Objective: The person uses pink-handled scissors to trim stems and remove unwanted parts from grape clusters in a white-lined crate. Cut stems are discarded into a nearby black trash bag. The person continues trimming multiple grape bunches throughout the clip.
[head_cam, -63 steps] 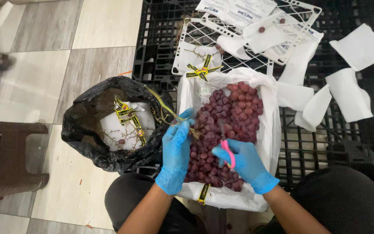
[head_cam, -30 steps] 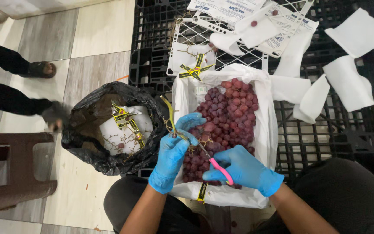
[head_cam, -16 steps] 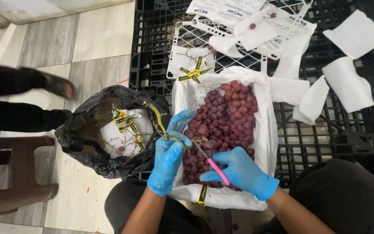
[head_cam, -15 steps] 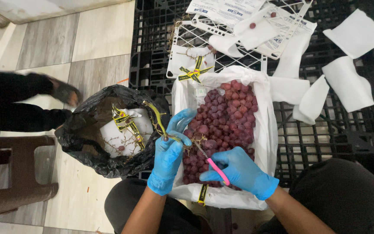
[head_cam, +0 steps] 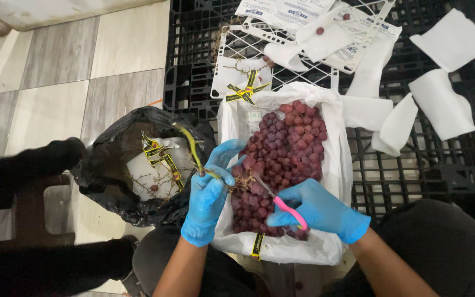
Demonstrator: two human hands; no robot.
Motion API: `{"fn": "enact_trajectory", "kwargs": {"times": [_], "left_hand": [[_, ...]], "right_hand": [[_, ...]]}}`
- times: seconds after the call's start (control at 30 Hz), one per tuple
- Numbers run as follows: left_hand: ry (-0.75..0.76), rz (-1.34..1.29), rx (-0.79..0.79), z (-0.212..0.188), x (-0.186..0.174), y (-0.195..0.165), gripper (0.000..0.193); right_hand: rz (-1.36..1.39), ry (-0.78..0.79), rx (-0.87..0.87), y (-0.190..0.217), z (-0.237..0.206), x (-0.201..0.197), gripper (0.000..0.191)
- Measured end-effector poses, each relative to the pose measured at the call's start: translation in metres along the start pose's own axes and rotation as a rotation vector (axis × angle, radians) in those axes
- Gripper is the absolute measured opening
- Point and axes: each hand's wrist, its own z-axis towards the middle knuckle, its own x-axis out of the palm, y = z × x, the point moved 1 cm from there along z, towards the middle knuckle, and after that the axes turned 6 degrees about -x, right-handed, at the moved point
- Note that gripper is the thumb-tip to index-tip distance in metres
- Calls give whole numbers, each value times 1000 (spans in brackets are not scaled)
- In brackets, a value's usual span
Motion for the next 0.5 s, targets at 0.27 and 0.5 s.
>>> {"fn": "enact_trajectory", "kwargs": {"times": [0.27,0.5], "left_hand": [[133,19,-150,-5,3,0,35],[103,5,-151,-1,0,1,35]], "right_hand": [[-352,-40,-102,2,1,1,51],[-321,-147,-86,-4,5,4,55]]}}
